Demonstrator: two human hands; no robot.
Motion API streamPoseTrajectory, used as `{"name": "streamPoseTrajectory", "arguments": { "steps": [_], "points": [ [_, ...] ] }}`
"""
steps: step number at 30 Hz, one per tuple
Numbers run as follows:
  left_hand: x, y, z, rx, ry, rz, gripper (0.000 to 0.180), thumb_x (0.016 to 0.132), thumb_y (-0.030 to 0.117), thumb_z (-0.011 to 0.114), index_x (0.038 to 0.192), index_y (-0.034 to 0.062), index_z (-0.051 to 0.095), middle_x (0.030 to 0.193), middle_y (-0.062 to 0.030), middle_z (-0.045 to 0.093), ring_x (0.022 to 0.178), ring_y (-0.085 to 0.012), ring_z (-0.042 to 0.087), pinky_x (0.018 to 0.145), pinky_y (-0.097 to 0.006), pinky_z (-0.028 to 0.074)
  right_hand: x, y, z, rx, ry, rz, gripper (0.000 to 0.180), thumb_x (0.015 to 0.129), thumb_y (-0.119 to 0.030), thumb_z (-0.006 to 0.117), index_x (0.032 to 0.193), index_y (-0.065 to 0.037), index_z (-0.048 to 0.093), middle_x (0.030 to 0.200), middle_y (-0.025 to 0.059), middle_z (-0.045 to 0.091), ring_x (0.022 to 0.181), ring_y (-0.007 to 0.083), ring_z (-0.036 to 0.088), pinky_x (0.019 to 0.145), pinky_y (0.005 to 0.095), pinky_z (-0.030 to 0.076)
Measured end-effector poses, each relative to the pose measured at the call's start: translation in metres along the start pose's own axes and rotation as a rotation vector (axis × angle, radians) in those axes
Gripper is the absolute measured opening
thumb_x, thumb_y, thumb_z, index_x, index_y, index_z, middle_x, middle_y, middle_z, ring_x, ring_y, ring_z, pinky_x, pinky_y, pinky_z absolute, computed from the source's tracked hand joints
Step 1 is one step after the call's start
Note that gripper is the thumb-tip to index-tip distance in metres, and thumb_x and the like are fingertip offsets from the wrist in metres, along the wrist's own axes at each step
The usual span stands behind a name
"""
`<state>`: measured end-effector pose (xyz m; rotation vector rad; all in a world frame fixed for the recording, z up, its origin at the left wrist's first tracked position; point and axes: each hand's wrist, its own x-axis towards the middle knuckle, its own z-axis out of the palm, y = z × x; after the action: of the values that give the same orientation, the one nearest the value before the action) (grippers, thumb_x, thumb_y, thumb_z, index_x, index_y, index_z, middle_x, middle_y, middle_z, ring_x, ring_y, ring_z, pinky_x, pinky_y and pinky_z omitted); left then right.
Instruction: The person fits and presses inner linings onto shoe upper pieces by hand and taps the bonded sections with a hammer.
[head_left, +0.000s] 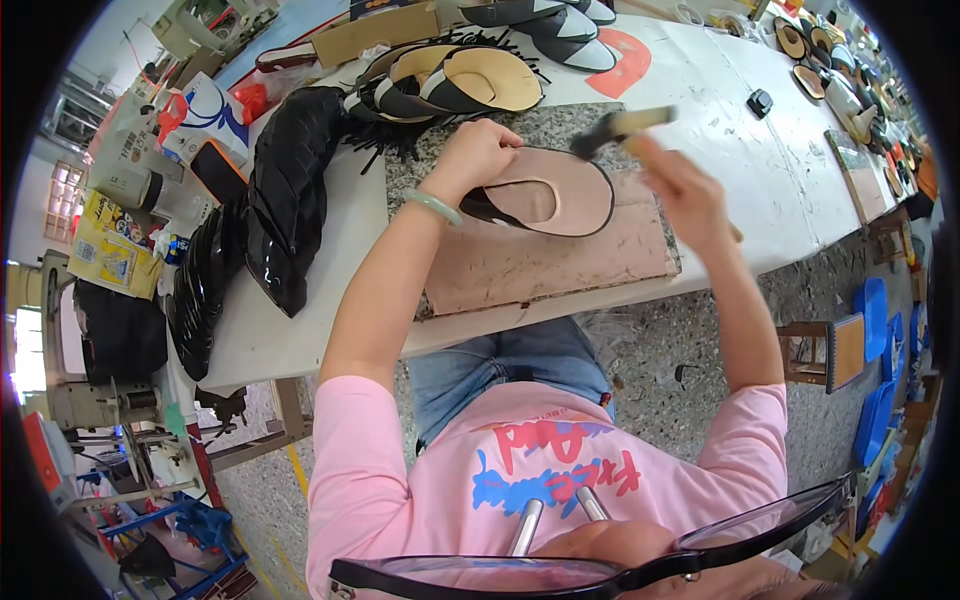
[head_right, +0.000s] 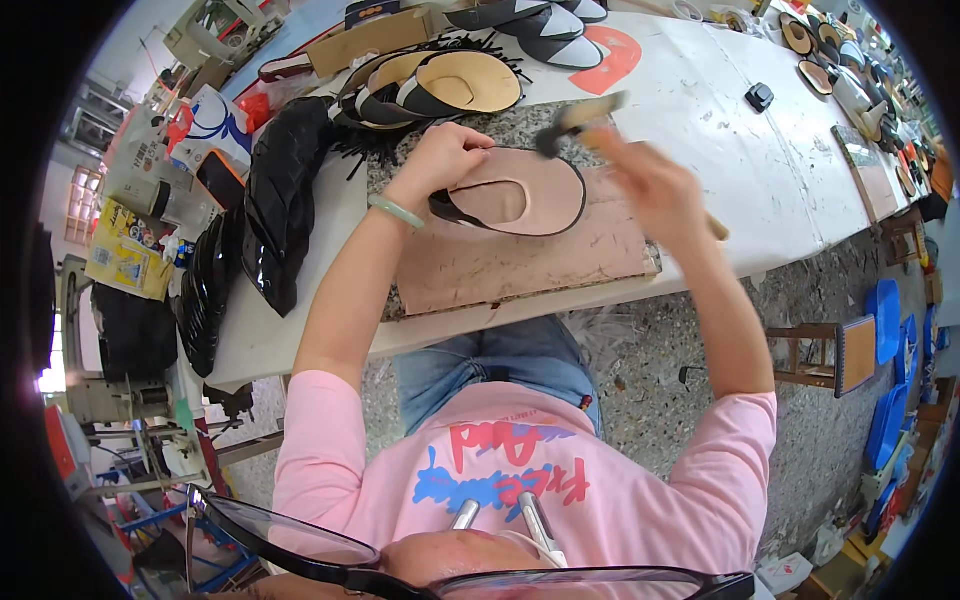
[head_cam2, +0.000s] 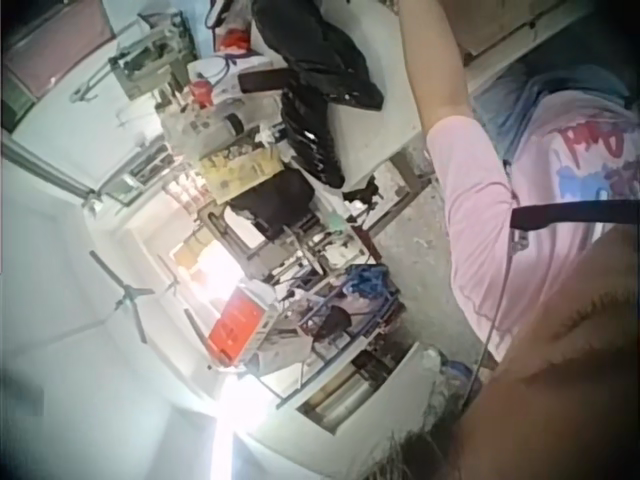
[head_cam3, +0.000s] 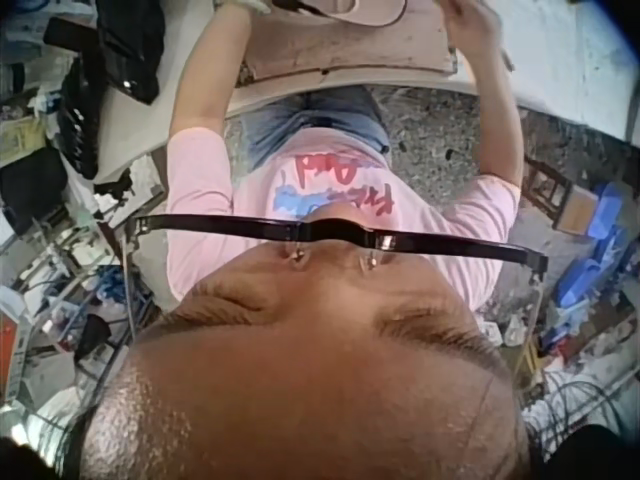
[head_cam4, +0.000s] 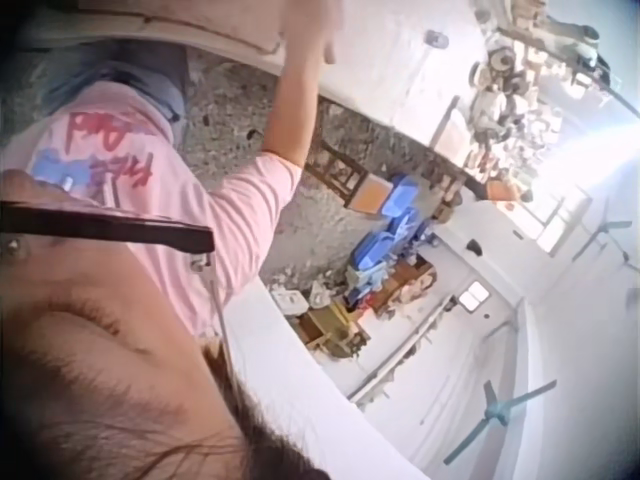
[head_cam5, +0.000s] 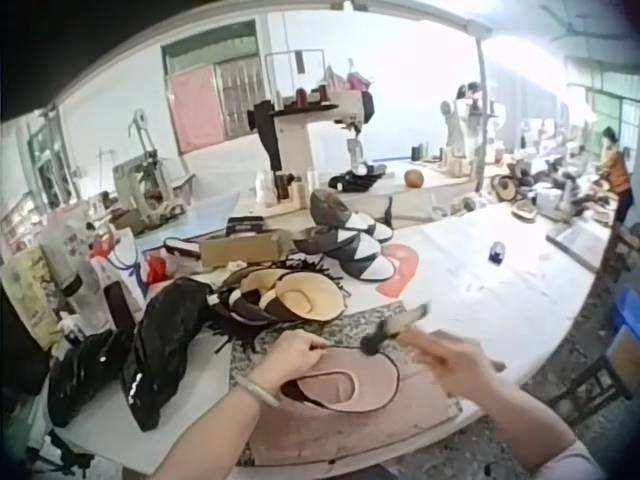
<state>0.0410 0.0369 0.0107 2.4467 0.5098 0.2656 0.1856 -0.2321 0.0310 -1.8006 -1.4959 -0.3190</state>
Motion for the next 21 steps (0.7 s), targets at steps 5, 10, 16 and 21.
{"name": "streamPoseTrajectory", "arguments": {
  "steps": [5, 10, 16, 21],
  "points": [
    [0.004, 0.005, 0.004, -0.019, -0.015, -0.037, 0.023, 0.078, 0.016, 0.065, 0.098, 0.0111, 0.075, 0.092, -0.0143, 0.071, 0.085, -0.0297, 0.069, 0.08, -0.037, 0.054, 0.007, -0.02, 0.037, -0.093, -0.256, -0.003, 0.051, 0.088, -0.012, 0.062, 0.137, -0.023, 0.051, 0.087, 0.0069, 0.063, 0.072, 0.0294, 0.063, 0.064, 0.0397, 0.051],
    [-0.003, 0.008, 0.003, -0.06, 0.022, -0.046, 0.024, 0.079, 0.019, 0.065, 0.099, 0.0101, 0.075, 0.092, -0.0157, 0.071, 0.086, -0.0305, 0.068, 0.081, -0.038, 0.054, -0.002, -0.034, 0.028, -0.143, -0.176, 0.065, 0.049, 0.09, -0.015, 0.06, 0.137, -0.027, 0.051, 0.083, 0.0059, 0.06, 0.074, 0.0278, 0.062, 0.064, 0.0406, 0.05],
    [-0.016, 0.008, 0.004, 0.01, 0.075, 0.066, 0.028, 0.08, 0.022, 0.067, 0.102, 0.0056, 0.072, 0.089, -0.0165, 0.071, 0.085, -0.0322, 0.068, 0.08, -0.039, 0.053, -0.018, -0.045, 0.019, -0.149, -0.256, 0.145, 0.049, 0.09, -0.016, 0.06, 0.137, -0.029, 0.051, 0.082, 0.0057, 0.059, 0.07, 0.0284, 0.061, 0.061, 0.0403, 0.05],
    [-0.034, 0.011, 0.005, -0.006, 0.238, 0.175, 0.027, 0.082, 0.02, 0.066, 0.101, 0.0015, 0.071, 0.096, -0.0165, 0.069, 0.091, -0.0322, 0.065, 0.081, -0.038, 0.051, -0.022, -0.053, 0.009, -0.173, -0.316, 0.167, 0.05, 0.089, -0.015, 0.061, 0.137, -0.028, 0.051, 0.082, 0.0064, 0.058, 0.067, 0.029, 0.059, 0.06, 0.0405, 0.049]
  ]
}}
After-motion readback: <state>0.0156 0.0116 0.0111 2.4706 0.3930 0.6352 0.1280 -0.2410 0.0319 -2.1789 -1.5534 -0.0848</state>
